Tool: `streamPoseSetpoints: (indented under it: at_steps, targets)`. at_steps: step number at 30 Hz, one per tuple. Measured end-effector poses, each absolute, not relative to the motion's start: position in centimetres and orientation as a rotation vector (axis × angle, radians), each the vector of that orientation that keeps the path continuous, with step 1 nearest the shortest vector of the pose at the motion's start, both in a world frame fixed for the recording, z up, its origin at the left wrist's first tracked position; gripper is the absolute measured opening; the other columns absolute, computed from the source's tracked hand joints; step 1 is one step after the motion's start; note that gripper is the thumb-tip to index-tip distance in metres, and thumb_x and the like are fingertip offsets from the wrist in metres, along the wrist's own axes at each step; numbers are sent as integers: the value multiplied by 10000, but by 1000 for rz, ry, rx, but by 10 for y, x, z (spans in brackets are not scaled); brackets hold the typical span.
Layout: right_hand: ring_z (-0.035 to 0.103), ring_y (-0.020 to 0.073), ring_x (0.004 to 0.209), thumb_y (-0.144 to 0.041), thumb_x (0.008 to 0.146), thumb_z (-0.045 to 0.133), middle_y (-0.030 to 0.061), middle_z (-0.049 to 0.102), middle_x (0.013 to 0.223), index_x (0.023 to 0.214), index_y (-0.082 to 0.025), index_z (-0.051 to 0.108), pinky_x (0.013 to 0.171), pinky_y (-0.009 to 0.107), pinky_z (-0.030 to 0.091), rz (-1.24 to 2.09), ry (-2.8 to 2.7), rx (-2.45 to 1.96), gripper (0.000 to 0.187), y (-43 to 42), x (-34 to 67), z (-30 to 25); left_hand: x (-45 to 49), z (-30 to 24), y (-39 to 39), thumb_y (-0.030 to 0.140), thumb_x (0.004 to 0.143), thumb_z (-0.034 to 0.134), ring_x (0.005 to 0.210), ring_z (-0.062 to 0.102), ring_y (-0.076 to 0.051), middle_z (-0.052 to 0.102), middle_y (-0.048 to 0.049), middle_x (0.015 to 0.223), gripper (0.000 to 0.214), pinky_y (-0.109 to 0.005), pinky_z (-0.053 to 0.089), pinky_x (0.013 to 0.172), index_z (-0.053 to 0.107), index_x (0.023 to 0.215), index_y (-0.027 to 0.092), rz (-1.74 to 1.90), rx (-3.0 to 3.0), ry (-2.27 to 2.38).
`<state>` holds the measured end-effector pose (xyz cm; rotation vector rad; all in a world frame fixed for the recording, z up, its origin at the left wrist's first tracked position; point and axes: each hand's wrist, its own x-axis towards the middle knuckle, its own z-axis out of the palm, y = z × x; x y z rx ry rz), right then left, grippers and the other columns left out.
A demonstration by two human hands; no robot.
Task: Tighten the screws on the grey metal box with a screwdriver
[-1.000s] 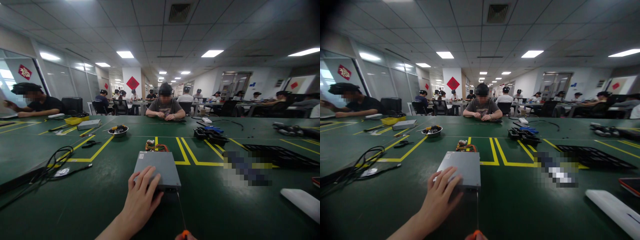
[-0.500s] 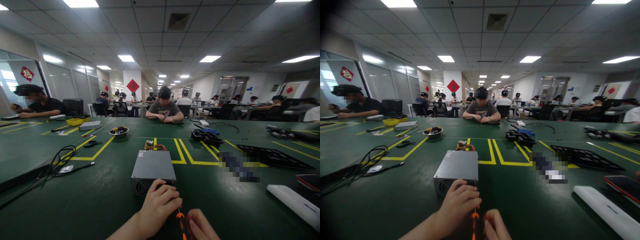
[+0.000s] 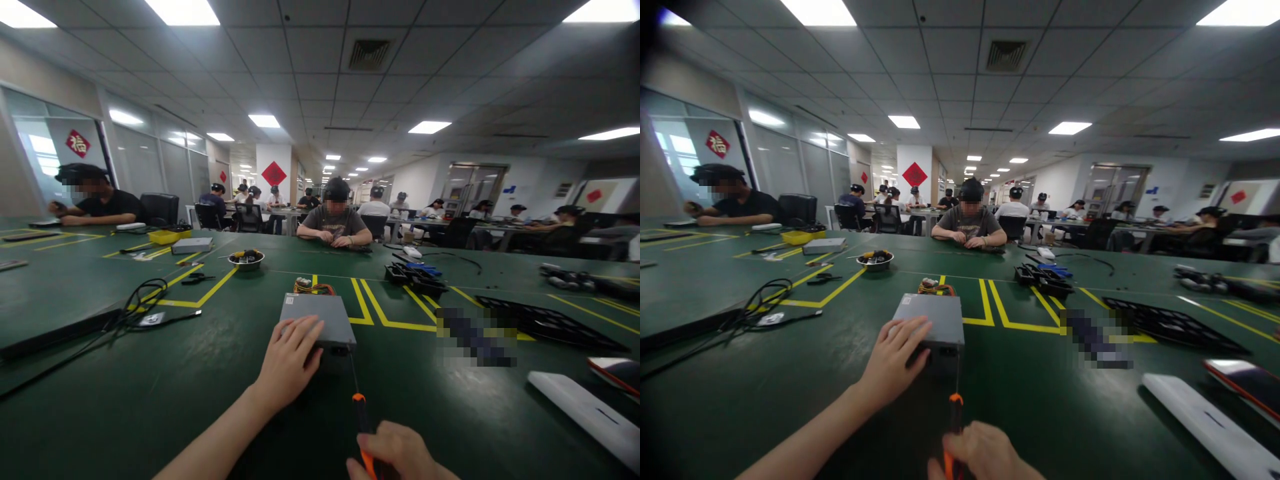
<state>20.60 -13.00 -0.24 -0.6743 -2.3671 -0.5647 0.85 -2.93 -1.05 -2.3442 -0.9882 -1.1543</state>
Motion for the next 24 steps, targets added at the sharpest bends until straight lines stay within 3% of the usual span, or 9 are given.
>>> streamPoseSetpoints:
  at_steps: [3,5,9,14,17,24]
  targets:
    - [578,107,427,-237,791,648,19,662,568,711,-211,673,442,170,464,-629,-2423,-650,88,-131,203,-4,7,-10,-28,286,851,568,1145,531,-237,613,-56,1230,343,-447,325,995,563,1191,237,-1146,-2358,-1146]
    - [619,141,492,-236,790,607,53,702,690,813,-208,672,489,205,507,-664,-2471,-598,75,-134,206,-5,12,-10,-30,345,810,622,1144,519,-259,625,-48,1201,339,-484,298,995,590,1132,244,-1170,-2321,-1241]
    - [653,170,630,-110,803,474,112,707,924,990,-180,615,587,268,536,-703,-2492,-546,245,-134,214,-11,18,-12,-32,346,774,661,1117,512,-273,638,-47,1161,318,-504,277,972,602,1069,242,-1189,-2295,-1299]
    - [601,144,589,-93,834,543,76,674,763,841,-140,592,512,251,459,-721,-2344,-553,68,-127,212,-20,11,-11,-26,311,749,685,1096,516,-263,652,-28,1128,306,-498,252,973,606,1039,254,-1203,-2305,-1292]
    - [567,142,570,-102,837,525,59,633,709,760,-144,573,489,251,432,-729,-2296,-576,100,-124,207,-22,8,-11,-24,309,757,677,1093,514,-260,649,-18,1139,285,-496,249,974,608,1029,259,-1217,-2310,-1286]
    - [532,184,699,-163,842,479,104,574,816,864,-128,579,578,295,438,-790,-2201,-710,109,-118,209,-25,12,-17,-26,295,766,659,1117,480,-282,631,-50,1180,318,-503,293,942,603,1078,262,-1265,-2260,-1343]
